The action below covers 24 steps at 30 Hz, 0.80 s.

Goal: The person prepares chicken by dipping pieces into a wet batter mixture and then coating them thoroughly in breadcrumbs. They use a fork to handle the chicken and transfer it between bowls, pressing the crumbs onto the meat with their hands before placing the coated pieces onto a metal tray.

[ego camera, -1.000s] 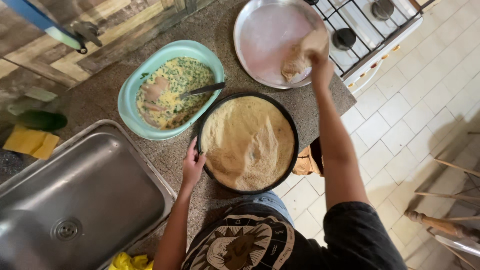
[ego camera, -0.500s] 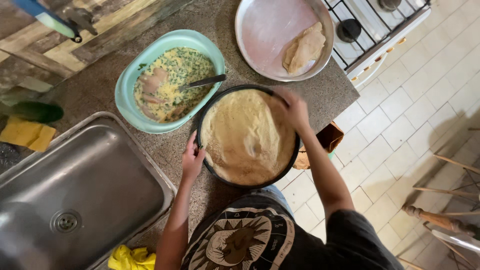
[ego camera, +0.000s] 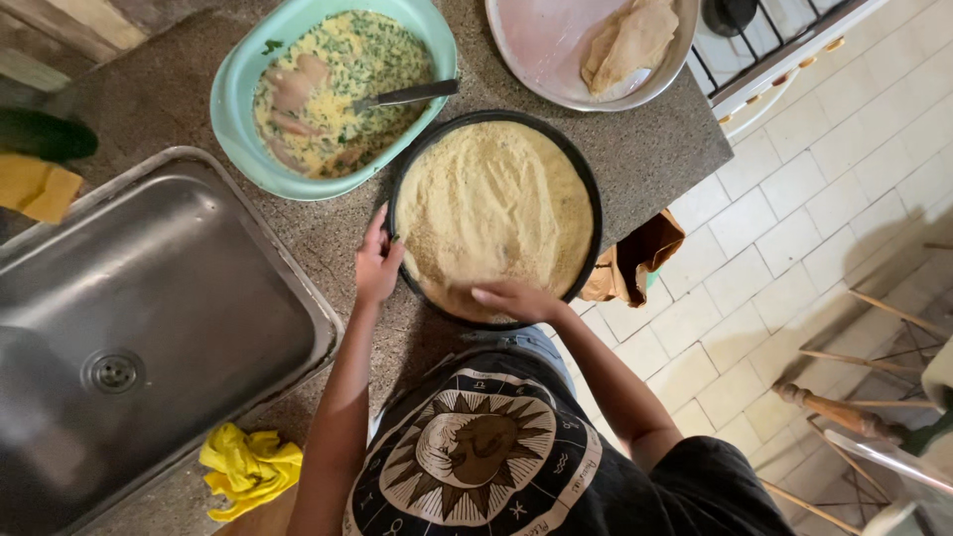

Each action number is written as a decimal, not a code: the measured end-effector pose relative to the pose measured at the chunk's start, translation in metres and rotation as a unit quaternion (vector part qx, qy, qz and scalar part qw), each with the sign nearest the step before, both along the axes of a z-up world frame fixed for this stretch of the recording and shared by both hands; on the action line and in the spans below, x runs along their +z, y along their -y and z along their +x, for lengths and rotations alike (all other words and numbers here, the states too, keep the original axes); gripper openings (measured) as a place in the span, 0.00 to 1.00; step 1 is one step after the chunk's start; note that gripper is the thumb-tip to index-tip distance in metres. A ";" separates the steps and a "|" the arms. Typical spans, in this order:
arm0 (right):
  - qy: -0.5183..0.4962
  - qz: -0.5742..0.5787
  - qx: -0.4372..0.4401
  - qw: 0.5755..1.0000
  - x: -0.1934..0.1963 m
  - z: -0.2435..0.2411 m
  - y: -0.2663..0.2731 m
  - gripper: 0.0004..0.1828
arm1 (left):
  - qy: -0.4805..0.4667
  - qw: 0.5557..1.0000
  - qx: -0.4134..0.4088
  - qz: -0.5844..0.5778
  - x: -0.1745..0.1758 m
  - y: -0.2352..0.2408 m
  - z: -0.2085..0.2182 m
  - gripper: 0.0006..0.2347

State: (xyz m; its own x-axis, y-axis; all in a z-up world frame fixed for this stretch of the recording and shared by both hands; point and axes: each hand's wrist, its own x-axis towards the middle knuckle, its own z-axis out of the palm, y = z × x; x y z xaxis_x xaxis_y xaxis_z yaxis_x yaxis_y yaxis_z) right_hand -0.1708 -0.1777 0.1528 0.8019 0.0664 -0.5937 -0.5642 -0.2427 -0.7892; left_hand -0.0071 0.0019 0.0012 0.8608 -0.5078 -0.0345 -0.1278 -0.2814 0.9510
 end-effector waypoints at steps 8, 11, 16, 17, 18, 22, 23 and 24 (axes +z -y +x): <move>0.216 0.042 -0.002 0.975 -0.020 0.006 -0.002 0.23 | -0.022 1.000 -0.014 -0.001 0.020 0.003 -0.002 0.24; 0.180 0.168 0.073 0.967 0.005 0.023 -0.027 0.25 | -0.022 1.000 -0.012 -0.011 0.021 0.004 -0.004 0.23; 0.307 -0.157 -0.100 0.933 -0.058 0.033 -0.016 0.31 | -0.019 0.998 0.001 -0.060 -0.007 0.005 -0.001 0.24; 0.309 -0.156 -0.098 0.933 -0.061 0.039 -0.018 0.31 | -0.017 0.998 0.003 -0.061 -0.004 0.004 0.000 0.24; 0.337 -0.240 -0.038 0.910 -0.063 0.044 -0.021 0.34 | -0.004 0.999 -0.006 -0.051 0.000 0.002 0.001 0.24; 0.364 -0.458 0.100 0.805 -0.061 0.062 -0.045 0.40 | 0.023 0.998 -0.018 -0.050 0.011 0.002 0.001 0.22; 0.363 -0.460 0.099 0.805 -0.062 0.067 -0.034 0.40 | 0.023 0.998 -0.020 -0.052 0.010 0.002 0.001 0.22; 0.364 -0.505 0.096 0.777 -0.063 0.072 -0.023 0.39 | 0.033 0.998 -0.023 -0.050 0.009 0.002 0.001 0.23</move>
